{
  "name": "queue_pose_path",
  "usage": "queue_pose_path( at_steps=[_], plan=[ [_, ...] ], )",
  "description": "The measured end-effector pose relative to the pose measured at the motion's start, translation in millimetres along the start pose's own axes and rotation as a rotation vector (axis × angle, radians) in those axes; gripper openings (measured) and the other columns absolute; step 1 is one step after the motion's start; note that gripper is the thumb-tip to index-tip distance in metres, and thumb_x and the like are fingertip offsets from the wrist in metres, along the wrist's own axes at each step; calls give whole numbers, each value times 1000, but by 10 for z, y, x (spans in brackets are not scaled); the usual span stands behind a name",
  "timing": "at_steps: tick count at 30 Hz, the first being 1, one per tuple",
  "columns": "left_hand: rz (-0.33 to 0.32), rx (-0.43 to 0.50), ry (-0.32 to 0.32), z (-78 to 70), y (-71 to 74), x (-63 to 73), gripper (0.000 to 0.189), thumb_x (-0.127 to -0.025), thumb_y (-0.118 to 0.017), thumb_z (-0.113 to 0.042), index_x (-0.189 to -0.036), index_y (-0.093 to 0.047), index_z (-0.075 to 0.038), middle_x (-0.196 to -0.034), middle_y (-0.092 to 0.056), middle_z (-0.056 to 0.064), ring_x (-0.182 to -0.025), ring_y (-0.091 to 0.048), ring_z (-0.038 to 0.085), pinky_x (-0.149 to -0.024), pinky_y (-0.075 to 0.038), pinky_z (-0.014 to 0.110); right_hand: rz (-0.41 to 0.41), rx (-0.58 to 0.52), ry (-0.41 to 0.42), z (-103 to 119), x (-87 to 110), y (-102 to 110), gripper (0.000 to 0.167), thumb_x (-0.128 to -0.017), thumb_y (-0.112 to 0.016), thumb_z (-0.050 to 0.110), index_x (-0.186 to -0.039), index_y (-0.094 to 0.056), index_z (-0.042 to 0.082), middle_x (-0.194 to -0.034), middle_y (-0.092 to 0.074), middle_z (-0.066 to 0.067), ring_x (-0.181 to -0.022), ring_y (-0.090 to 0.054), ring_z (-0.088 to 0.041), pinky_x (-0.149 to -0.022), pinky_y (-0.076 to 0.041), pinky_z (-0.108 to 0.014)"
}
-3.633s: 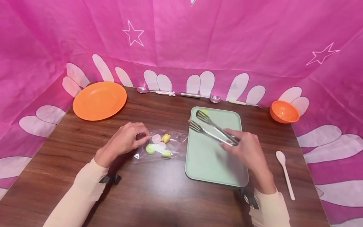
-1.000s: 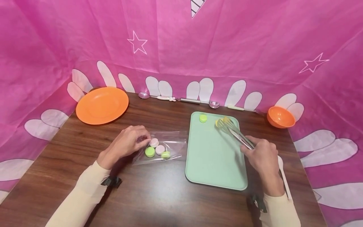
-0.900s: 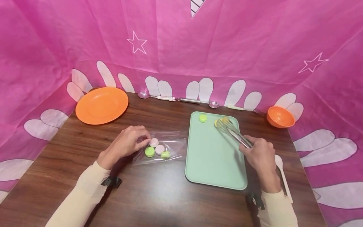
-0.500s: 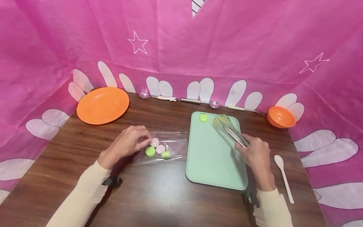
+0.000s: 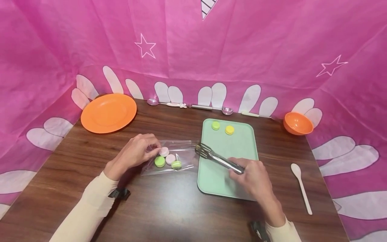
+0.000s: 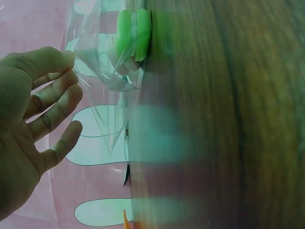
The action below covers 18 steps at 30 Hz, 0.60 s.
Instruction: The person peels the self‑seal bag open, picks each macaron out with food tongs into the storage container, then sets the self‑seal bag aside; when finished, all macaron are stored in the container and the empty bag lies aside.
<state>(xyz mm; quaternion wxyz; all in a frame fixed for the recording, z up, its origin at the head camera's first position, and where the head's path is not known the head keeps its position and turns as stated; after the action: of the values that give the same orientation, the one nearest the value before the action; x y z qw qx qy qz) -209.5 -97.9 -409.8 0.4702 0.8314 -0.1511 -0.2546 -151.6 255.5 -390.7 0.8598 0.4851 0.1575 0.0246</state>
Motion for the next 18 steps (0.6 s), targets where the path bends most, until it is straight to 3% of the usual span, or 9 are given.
queue_pose_path(
  at_steps=[5, 11, 14, 18],
  plan=[
    [-2, -5, 2, 14, 17, 12, 4, -94, -82, -15, -98, -81, -13, -92, -75, 0, -79, -65, 16, -84, -57, 42, 172, -104, 30, 12, -73, -232, 35, -79, -89, 3, -111, -85, 13, -89, -80, 1, -68, -53, -2, -54, -42, -22],
    [-9, -15, 0, 29, 20, 10, 4, -94, -81, -15, -92, -77, -15, -87, -71, -2, -73, -57, 12, -80, -53, 39, 337, -248, 177, 102, -181, -386, 37, -82, -89, 5, -117, -82, 14, -94, -80, 5, -75, -60, -1, -63, -50, -22],
    [0, -12, 11, 33, 4, 2, 5, -94, -81, -15, -92, -77, -15, -88, -71, -3, -73, -55, 11, -80, -53, 38, 388, -264, 220, 155, -209, -447, 38, -83, -89, 5, -119, -81, 14, -98, -81, 4, -79, -63, -3, -68, -52, -23],
    [14, -14, 16, 39, -21, -3, 4, -94, -79, -14, -93, -76, -16, -89, -70, -3, -74, -55, 12, -81, -52, 38, 390, -248, 254, 237, -229, -537, 38, -81, -89, 4, -118, -82, 13, -101, -82, 2, -80, -66, -5, -70, -54, -25]
  ],
)
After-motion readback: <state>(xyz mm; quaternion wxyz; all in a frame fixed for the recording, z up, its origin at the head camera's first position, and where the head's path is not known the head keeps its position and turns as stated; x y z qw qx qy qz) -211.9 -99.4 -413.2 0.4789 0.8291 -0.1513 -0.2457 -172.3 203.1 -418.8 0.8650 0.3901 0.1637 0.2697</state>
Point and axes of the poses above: each hand's wrist, its own x-axis away from the middle knuckle, its own y-axis out of the back of the hand, z = x × y, the point moved 7 cm from there along -x, towards the middle knuckle
